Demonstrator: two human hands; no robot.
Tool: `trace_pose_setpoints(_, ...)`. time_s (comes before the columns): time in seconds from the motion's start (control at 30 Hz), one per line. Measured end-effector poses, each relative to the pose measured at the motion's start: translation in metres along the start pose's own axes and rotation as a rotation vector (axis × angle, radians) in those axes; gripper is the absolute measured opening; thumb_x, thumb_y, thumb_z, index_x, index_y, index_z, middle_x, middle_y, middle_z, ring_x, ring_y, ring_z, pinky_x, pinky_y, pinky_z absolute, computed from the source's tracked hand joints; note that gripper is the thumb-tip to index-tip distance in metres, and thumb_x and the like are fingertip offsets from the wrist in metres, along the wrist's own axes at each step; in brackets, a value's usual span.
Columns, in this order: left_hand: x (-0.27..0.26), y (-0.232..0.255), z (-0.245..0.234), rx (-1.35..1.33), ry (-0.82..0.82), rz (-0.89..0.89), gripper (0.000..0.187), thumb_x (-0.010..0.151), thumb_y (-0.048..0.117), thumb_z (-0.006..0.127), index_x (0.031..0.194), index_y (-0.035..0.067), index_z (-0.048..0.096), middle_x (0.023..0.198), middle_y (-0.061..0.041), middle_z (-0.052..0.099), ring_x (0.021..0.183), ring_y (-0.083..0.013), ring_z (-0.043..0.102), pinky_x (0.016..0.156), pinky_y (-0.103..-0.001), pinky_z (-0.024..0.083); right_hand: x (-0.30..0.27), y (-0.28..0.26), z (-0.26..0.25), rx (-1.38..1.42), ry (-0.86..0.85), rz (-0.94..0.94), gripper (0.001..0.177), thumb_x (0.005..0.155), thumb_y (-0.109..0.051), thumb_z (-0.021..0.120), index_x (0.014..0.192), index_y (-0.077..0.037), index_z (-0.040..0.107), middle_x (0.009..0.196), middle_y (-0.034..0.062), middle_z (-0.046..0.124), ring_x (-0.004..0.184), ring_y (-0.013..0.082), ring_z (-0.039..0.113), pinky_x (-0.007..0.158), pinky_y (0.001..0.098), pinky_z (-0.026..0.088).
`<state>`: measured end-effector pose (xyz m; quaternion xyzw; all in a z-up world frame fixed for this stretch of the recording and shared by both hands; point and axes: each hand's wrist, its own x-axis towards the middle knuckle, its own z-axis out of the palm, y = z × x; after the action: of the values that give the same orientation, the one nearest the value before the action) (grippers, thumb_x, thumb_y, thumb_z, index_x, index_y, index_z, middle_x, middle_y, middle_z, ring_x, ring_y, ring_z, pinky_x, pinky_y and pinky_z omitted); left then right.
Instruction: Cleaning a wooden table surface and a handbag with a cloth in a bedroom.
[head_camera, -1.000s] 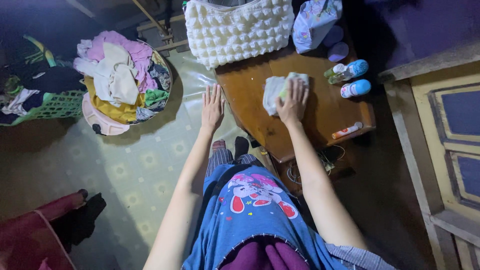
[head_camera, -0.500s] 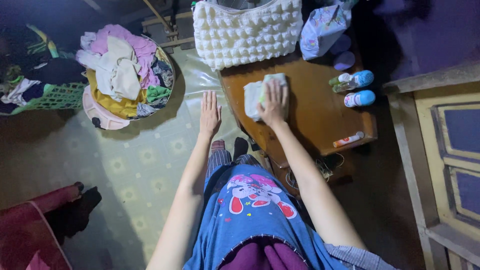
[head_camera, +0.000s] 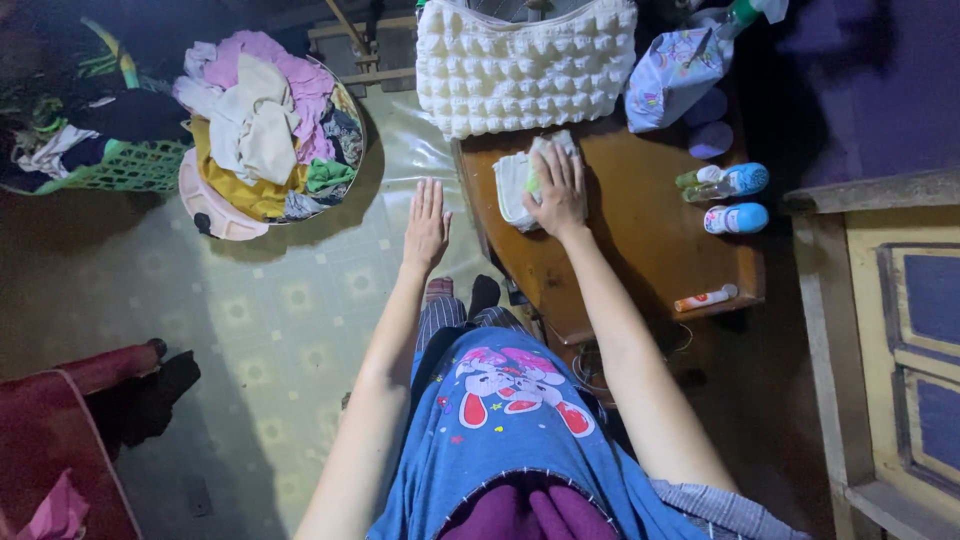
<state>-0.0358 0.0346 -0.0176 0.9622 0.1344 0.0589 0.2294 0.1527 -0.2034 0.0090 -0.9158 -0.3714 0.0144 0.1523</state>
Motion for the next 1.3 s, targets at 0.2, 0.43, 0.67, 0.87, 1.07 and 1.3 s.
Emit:
trace_pose_setpoints(0.2, -0.003, 0.003, -0.002, 0.011, -0.025, -0.021, 0.065, 0.109, 0.029, 0.046, 0.164, 0.004, 0.023, 0.171, -0.019, 0.020, 0.158, -0.0337, 0.016, 0.127, -0.048, 0.019, 0.005, -0.005, 0.050, -0.112, 0.092, 0.167, 0.084, 0.095, -0.047, 0.060, 0.162, -0.007, 0.029, 0.169, 0.0231, 0.023, 0.158, 0.0345, 0.016, 0.125, 0.0591, 0.008)
trace_pose_setpoints(0.43, -0.008, -0.001, 0.003, -0.005, -0.006, -0.005, 0.062, 0.110, 0.029, 0.046, 0.164, 0.005, 0.024, 0.171, -0.017, 0.021, 0.160, -0.0332, 0.017, 0.128, -0.048, 0.020, -0.027, -0.035, 0.015, 0.008, -0.017, -0.108, 0.078, 0.093, -0.046, 0.060, 0.158, -0.009, 0.036, 0.167, 0.0174, 0.029, 0.159, 0.0323, 0.020, 0.128, 0.0600, 0.009)
trace_pose_setpoints(0.67, -0.004, 0.024, 0.008, -0.064, -0.015, 0.040, 0.061, 0.109, 0.027, 0.049, 0.164, 0.009, 0.028, 0.170, -0.016, 0.024, 0.159, -0.0329, 0.020, 0.128, -0.047, 0.021, -0.059, 0.001, -0.003, 0.030, -0.046, -0.207, 0.078, 0.092, -0.045, 0.059, 0.160, -0.012, 0.037, 0.167, 0.0166, 0.032, 0.157, 0.0312, 0.024, 0.128, 0.0562, 0.012)
trace_pose_setpoints(0.87, -0.002, 0.062, 0.011, -0.148, -0.090, 0.147, 0.065, 0.108, 0.031, 0.052, 0.164, 0.008, 0.027, 0.171, -0.016, 0.022, 0.160, -0.0333, 0.018, 0.129, -0.047, 0.019, -0.090, 0.042, -0.017, -0.087, 0.076, 0.099, 0.075, 0.095, -0.039, 0.056, 0.161, -0.009, 0.036, 0.168, 0.0197, 0.031, 0.158, 0.0350, 0.024, 0.129, 0.0575, 0.012)
trace_pose_setpoints(1.07, -0.006, 0.078, 0.008, -0.120, -0.159, 0.136, 0.078, 0.104, 0.042, 0.054, 0.164, 0.005, 0.020, 0.172, -0.017, 0.014, 0.159, -0.0323, 0.011, 0.129, -0.047, 0.016, -0.100, 0.028, -0.032, -0.068, 0.177, 0.288, 0.074, 0.101, -0.042, 0.055, 0.161, -0.004, 0.035, 0.167, 0.0237, 0.029, 0.156, 0.0407, 0.023, 0.127, 0.0600, 0.012)
trace_pose_setpoints(1.3, -0.005, 0.074, 0.015, -0.007, -0.203, 0.150, 0.080, 0.107, 0.046, 0.049, 0.165, 0.005, 0.015, 0.173, -0.017, 0.009, 0.161, -0.0319, 0.008, 0.129, -0.047, 0.015, -0.120, 0.027, 0.016, -0.103, 0.090, 0.117, 0.073, 0.103, -0.047, 0.038, 0.164, -0.010, 0.026, 0.173, 0.0183, 0.022, 0.161, 0.0320, 0.017, 0.131, 0.0581, 0.004)
